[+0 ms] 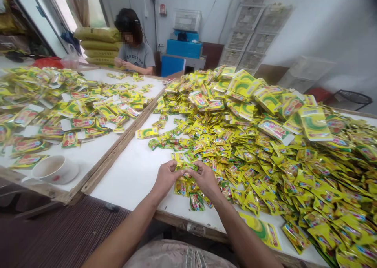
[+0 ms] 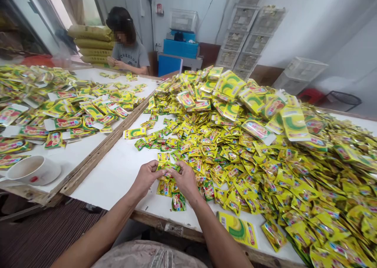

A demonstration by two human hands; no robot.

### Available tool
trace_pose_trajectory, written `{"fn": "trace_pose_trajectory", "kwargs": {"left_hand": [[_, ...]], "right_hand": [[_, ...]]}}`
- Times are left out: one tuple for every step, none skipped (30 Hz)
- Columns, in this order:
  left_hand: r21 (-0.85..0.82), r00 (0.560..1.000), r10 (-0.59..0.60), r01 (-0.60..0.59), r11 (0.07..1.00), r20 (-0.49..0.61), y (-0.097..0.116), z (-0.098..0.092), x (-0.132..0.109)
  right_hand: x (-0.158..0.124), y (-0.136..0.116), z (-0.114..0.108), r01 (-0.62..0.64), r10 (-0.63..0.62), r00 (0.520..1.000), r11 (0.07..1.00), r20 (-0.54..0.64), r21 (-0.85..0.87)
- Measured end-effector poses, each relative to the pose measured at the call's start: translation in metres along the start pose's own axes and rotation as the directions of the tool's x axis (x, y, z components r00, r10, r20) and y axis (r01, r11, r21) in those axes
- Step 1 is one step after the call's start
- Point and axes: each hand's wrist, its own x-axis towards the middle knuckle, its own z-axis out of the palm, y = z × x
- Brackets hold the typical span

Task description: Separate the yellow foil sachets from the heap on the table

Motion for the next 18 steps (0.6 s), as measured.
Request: {"fn": "trace_pose_trajectory", "kwargs": {"left_hand": [[-0.024, 1.000, -0.023, 0.023, 0.999, -0.001, 0.000, 0.002, -0.001], [-0.055, 0.999, -0.053, 0.052, 0.997, -0.004, 0.000, 0.004, -0.002], [-0.084, 0.996, -0.088, 0.087, 0.993, -0.008, 0.001, 0.005, -0.003], [-0.106, 0.992, -0.122, 0.120, 0.987, -0.015, 0.001, 0.006, -0.003], [-0.117, 0.988, -0.153, 0.148, 0.982, -0.027, 0.001, 0.006, -0.004], [-0.120, 0.983, -0.177, 0.172, 0.978, -0.039, 0.001, 0.006, -0.004], [-0.117, 0.979, -0.197, 0.190, 0.975, -0.054, 0.002, 0.006, -0.004], [-0.112, 0.976, -0.210, 0.203, 0.973, -0.063, 0.002, 0.007, -0.004], [-0.113, 0.974, -0.219, 0.211, 0.971, -0.064, 0.003, 0.007, -0.004], [-0.127, 0.973, -0.224, 0.216, 0.968, -0.051, 0.004, 0.008, -0.004], [-0.156, 0.974, -0.224, 0.217, 0.964, -0.027, 0.005, 0.010, -0.005], [-0.193, 0.975, -0.221, 0.217, 0.957, 0.002, 0.006, 0.012, -0.006], [-0.232, 0.977, -0.213, 0.214, 0.949, 0.029, 0.008, 0.014, -0.006], [-0.264, 0.978, -0.200, 0.207, 0.942, 0.054, 0.009, 0.015, -0.007], [-0.284, 0.980, -0.184, 0.197, 0.938, 0.073, 0.009, 0.016, -0.008], [-0.290, 0.982, -0.167, 0.185, 0.939, 0.085, 0.010, 0.016, -0.008], [-0.280, 0.984, -0.153, 0.173, 0.944, 0.090, 0.010, 0.016, -0.009], [-0.260, 0.986, -0.142, 0.161, 0.952, 0.091, 0.009, 0.015, -0.009]], "right_hand": [[-0.003, 0.001, -0.001, 0.042, -0.045, 0.998, 0.996, -0.039, -0.077], [-0.007, 0.001, -0.003, 0.079, -0.090, 0.993, 0.986, -0.072, -0.146], [-0.009, 0.001, -0.006, 0.104, -0.125, 0.987, 0.976, -0.098, -0.194], [-0.012, 0.001, -0.010, 0.120, -0.145, 0.983, 0.970, -0.111, -0.212], [-0.013, 0.000, -0.013, 0.126, -0.153, 0.981, 0.970, -0.118, -0.206], [-0.015, 0.000, -0.017, 0.128, -0.154, 0.980, 0.972, -0.124, -0.196], [-0.016, -0.001, -0.021, 0.145, -0.175, 0.975, 0.969, -0.140, -0.200], [-0.017, -0.001, -0.023, 0.194, -0.234, 0.958, 0.955, -0.164, -0.225], [-0.018, -0.002, -0.025, 0.273, -0.329, 0.926, 0.922, -0.184, -0.275], [-0.019, -0.002, -0.026, 0.367, -0.444, 0.877, 0.865, -0.182, -0.342], [-0.020, -0.002, -0.026, 0.464, -0.557, 0.818, 0.787, -0.146, -0.406], [-0.021, -0.002, -0.025, 0.550, -0.646, 0.758, 0.703, -0.083, -0.452], [-0.021, -0.001, -0.024, 0.616, -0.703, 0.711, 0.629, -0.009, -0.474], [-0.022, 0.000, -0.022, 0.659, -0.729, 0.682, 0.580, 0.057, -0.479], [-0.023, 0.001, -0.021, 0.684, -0.737, 0.669, 0.555, 0.102, -0.474], [-0.025, 0.003, -0.020, 0.696, -0.735, 0.666, 0.552, 0.126, -0.459], [-0.026, 0.003, -0.020, 0.700, -0.729, 0.672, 0.569, 0.130, -0.431], [-0.027, 0.003, -0.020, 0.692, -0.713, 0.691, 0.606, 0.117, -0.393]]}}
